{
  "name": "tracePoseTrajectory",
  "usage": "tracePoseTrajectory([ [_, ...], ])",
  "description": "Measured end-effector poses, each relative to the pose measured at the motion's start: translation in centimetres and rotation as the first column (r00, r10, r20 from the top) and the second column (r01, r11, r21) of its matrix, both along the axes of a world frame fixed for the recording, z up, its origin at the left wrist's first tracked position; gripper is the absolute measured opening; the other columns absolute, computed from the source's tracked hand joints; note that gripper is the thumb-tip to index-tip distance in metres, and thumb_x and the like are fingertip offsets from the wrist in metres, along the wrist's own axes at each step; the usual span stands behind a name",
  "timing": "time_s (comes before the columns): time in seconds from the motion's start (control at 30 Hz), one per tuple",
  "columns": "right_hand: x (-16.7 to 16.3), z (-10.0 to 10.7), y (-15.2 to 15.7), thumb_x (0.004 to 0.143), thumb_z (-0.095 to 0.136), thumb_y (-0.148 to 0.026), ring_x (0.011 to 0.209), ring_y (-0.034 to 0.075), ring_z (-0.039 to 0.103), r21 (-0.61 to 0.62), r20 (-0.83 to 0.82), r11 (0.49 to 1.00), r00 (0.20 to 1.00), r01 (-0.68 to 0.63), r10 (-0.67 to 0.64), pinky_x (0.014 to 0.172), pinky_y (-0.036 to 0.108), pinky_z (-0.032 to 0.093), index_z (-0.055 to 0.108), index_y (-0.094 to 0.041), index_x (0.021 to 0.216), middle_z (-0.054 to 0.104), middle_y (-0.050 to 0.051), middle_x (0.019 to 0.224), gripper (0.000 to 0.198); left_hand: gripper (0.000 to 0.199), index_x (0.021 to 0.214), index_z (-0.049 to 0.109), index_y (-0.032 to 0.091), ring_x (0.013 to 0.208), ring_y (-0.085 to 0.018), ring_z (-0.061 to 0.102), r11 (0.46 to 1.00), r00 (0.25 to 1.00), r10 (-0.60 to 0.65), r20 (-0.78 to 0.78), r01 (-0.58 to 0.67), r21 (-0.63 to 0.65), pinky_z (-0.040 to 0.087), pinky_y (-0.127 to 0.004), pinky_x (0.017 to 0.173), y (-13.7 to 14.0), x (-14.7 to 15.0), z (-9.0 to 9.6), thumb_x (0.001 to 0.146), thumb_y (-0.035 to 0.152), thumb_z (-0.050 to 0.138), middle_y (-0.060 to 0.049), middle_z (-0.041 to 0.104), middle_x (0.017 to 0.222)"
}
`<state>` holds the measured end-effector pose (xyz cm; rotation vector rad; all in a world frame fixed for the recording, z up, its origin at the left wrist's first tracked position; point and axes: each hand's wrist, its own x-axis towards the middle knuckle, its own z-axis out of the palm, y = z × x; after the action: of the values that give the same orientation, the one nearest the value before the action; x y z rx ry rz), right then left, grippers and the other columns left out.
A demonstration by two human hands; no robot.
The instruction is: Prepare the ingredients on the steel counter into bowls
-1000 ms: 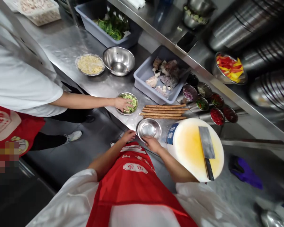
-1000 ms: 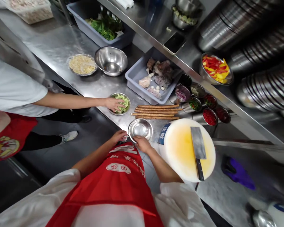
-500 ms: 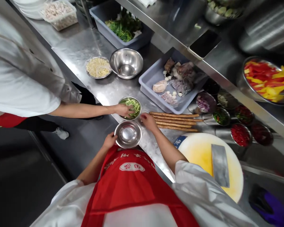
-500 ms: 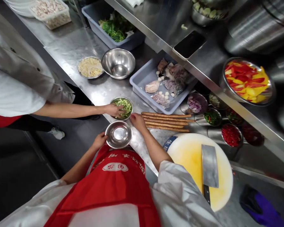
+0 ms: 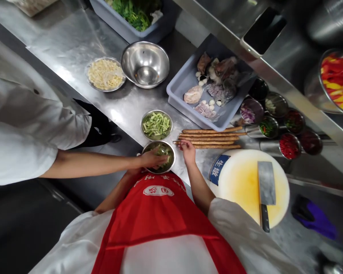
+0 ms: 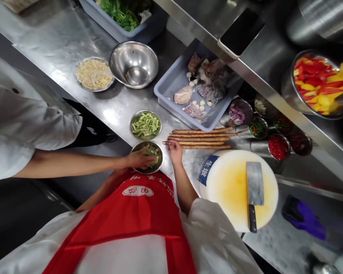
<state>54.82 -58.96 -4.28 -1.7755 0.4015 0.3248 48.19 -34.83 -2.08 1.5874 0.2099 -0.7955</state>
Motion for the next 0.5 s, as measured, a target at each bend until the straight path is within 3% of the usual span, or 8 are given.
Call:
tracePoseTrajectory([
  [0.1,-2.8,0.2,-0.4,0.076,0.06,-0.05,0.074,0.02,0.069,-0.021,-0.031,0.998,0.998,0.055,-0.055,0.069,0.036,0.059,0.065,-0.018,0.097,0.074,0.009,0.09,0.038,0.025,0.064,0.073,0.023,0.103,-0.021,0.072,0.991,0.996,-0.006,-0.084,-0.005,-0.136,0.053,-0.025,0.097,0.9,0.1,-0.2,0.07,0.002,0.061,-0.007,0.077,0.082],
  [0.2,-4.6,0.3,-0.2,0.077,0.059,-0.05,0.071,0.02,0.068,-0.045,-0.038,0.997,0.997,0.058,-0.06,0.067,0.036,0.059,0.066,-0.018,0.094,0.074,0.009,0.087,0.037,0.028,0.079,0.073,0.016,0.075,-0.019,0.07,0.974,0.964,0.226,-0.143,-0.228,0.005,0.056,-0.024,0.07,2.2,-3.7,-0.7,0.089,0.016,0.046,-0.004,0.071,0.067],
  [0.27,-5.5,0.6,-0.1,0.079,0.058,-0.051,0.073,0.021,0.068,-0.07,-0.023,0.997,0.999,0.038,-0.04,0.069,0.037,0.059,0.066,-0.018,0.093,0.074,0.009,0.086,0.036,0.02,0.091,0.068,0.017,0.059,-0.018,0.065,0.92,0.893,0.39,-0.226,-0.384,0.074,0.054,-0.03,0.063,2.4,-6.2,-1.5,0.092,0.016,0.048,-0.001,0.067,0.061],
  [0.33,-6.1,1.0,0.1,0.081,0.058,-0.049,0.077,0.021,0.068,-0.098,0.003,0.995,1.0,0.016,-0.016,0.076,0.038,0.059,0.068,-0.019,0.094,0.074,0.008,0.087,0.034,0.013,0.096,0.064,0.019,0.051,-0.016,0.061,0.876,0.813,0.473,-0.34,-0.475,0.082,0.051,-0.032,0.06,2.1,-7.7,-2.5,0.09,0.014,0.053,0.003,0.065,0.06],
  [0.43,-6.4,1.8,0.7,0.086,0.056,-0.044,0.084,0.022,0.068,-0.192,0.054,0.971,0.986,-0.145,0.158,0.086,0.04,0.057,0.071,-0.019,0.099,0.074,0.008,0.093,0.031,0.008,0.088,0.062,0.021,0.048,-0.014,0.059,0.867,0.768,0.464,-0.441,-0.496,0.05,0.049,-0.03,0.056,1.0,-8.2,-3.6,0.086,0.016,0.057,0.003,0.064,0.059],
  [0.5,-6.2,2.1,1.3,0.088,0.054,-0.039,0.087,0.022,0.068,-0.251,0.073,0.919,0.941,-0.303,0.33,0.088,0.039,0.057,0.072,-0.019,0.103,0.074,0.009,0.099,0.03,0.007,0.081,0.061,0.022,0.048,-0.015,0.059,0.862,0.754,0.47,-0.459,-0.505,0.053,0.048,-0.028,0.052,0.4,-8.2,-3.7,0.083,0.017,0.057,0.001,0.064,0.059],
])
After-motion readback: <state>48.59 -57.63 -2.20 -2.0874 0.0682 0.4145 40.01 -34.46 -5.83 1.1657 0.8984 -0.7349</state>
